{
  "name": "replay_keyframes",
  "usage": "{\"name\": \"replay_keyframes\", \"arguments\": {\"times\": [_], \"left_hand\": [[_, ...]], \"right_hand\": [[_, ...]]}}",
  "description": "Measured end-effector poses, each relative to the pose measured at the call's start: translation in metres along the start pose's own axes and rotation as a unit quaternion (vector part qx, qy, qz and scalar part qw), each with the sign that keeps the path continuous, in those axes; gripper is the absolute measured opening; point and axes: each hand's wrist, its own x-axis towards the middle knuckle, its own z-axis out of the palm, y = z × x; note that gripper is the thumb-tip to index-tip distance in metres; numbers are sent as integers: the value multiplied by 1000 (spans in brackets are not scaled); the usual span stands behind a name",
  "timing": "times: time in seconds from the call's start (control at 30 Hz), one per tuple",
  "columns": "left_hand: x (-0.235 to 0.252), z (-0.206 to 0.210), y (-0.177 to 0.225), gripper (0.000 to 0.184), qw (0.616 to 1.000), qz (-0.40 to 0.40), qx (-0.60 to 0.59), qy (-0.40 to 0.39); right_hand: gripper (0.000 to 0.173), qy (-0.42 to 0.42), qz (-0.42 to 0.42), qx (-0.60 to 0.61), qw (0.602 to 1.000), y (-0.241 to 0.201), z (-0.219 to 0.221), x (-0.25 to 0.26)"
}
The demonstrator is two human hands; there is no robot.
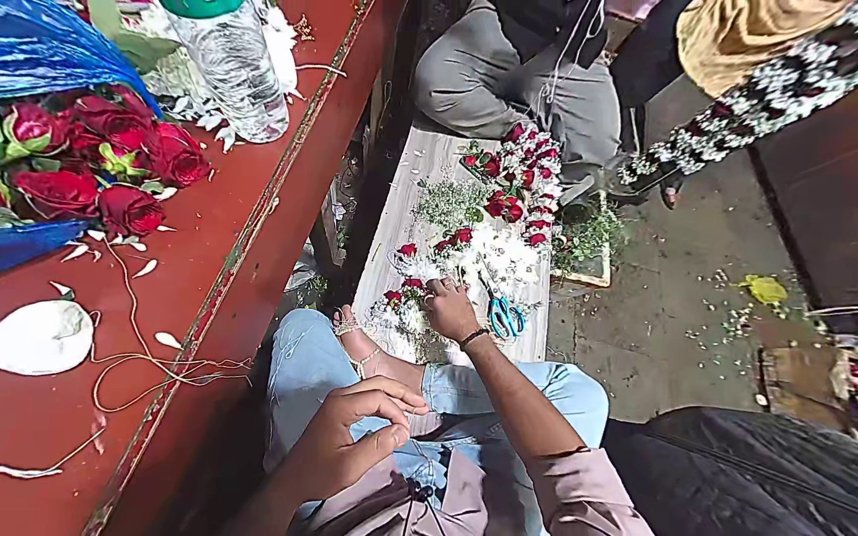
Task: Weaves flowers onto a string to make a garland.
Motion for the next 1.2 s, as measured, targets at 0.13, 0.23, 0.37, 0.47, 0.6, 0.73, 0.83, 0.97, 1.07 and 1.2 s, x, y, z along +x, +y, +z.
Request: {"name": "replay_keyframes", "arguments": {"times": [0.13, 0.23, 0.37, 0.47, 0.6, 0.73, 0.83, 0.97, 1.07, 1.2], "left_hand": [[-7, -3, 1, 17, 1000, -15, -26, 9], [-3, -4, -2, 18, 999, -16, -26, 12], [8, -3, -4, 20, 1000, -20, -19, 2], [12, -2, -2, 20, 1000, -14, -21, 4], [8, -3, -6, 22, 999, -26, -25, 35], [0, -2, -9, 21, 998, -44, -13, 53], [-5, -2, -10, 21, 997, -37, -22, 59], [-7, -5, -14, 23, 997, -45, -22, 63], [-5, -4, -13, 24, 997, -42, -17, 59], [6, -7, -7, 23, 995, -33, 10, 95]], "right_hand": [[24, 8, 14, 94, 995, 8, -4, -14], [20, 60, -5, 257, 965, 18, -19, -28], [7, 115, -42, 497, 859, 10, -59, -39], [6, 130, -57, 576, 805, 1, -84, -39], [5, 197, -49, 553, 808, -5, -111, -9], [11, 248, -43, 526, 812, -20, -150, 15], [9, 286, -43, 563, 774, -8, -155, 32], [7, 284, -48, 581, 761, -6, -147, 33], [6, 315, -56, 600, 733, -10, -156, 17], [6, 291, -113, 624, 717, -18, -169, -18]]}}
